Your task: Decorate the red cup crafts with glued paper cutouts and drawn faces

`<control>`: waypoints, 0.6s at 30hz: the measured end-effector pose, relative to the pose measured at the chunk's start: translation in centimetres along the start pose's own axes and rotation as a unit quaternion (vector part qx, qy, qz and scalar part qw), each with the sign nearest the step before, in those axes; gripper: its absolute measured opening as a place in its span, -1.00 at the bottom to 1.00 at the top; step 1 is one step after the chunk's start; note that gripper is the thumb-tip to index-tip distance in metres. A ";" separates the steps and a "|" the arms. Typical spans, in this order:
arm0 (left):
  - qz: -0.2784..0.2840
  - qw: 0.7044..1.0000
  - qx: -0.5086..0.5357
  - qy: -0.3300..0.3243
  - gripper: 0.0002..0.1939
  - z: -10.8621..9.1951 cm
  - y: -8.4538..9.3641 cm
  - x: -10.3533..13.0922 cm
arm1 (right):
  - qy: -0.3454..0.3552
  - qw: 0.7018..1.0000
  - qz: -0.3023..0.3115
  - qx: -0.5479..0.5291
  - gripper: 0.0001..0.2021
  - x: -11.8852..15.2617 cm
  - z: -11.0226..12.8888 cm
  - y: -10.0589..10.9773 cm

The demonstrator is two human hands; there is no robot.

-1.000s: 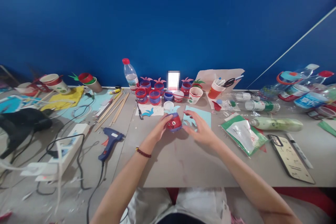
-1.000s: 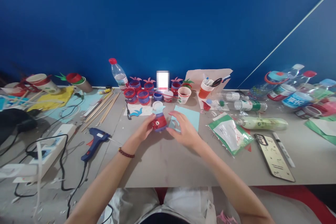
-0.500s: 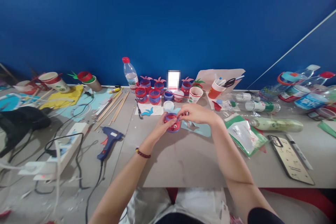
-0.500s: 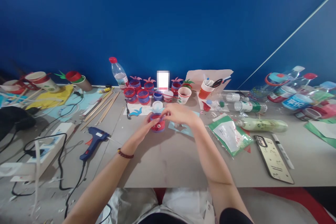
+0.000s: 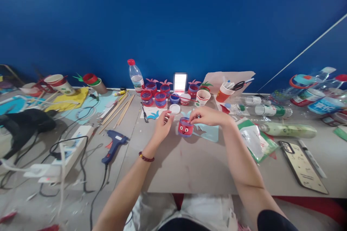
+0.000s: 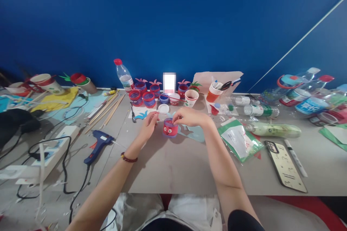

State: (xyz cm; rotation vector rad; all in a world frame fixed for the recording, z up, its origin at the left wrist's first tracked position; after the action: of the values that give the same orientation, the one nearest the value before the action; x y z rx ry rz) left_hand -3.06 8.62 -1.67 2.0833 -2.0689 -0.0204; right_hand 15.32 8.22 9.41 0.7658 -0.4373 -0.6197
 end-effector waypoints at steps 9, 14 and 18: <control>-0.086 0.988 -0.118 -0.056 -0.71 -3.8 4.9 -0.1 | 0.010 0.999 -0.033 -0.009 -0.82 1.1 -0.4 1.3; -0.103 0.964 -0.231 -0.078 -0.72 -7.0 5.5 0.4 | 0.005 1.000 -0.029 -0.009 -0.83 1.3 -0.1 1.4; -0.120 0.919 -0.360 -0.107 -0.72 -8.8 4.9 -1.5 | 0.013 0.999 -0.031 -0.005 -0.83 1.4 -0.3 1.4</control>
State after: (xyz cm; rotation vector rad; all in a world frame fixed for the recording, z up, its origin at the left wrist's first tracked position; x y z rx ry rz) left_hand -6.60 11.29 7.47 1.8702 -1.5280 -0.9324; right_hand 16.97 8.25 10.48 0.7791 -0.3873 -0.6684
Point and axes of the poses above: each hand's wrist, its own x-axis away from the middle knuckle, its own y-axis out of the back of the hand, z = x × y, the point moved 5 cm from there along -x, towards the middle knuckle, and after that the axes turned 11 degrees about y, right-handed, at the moved point
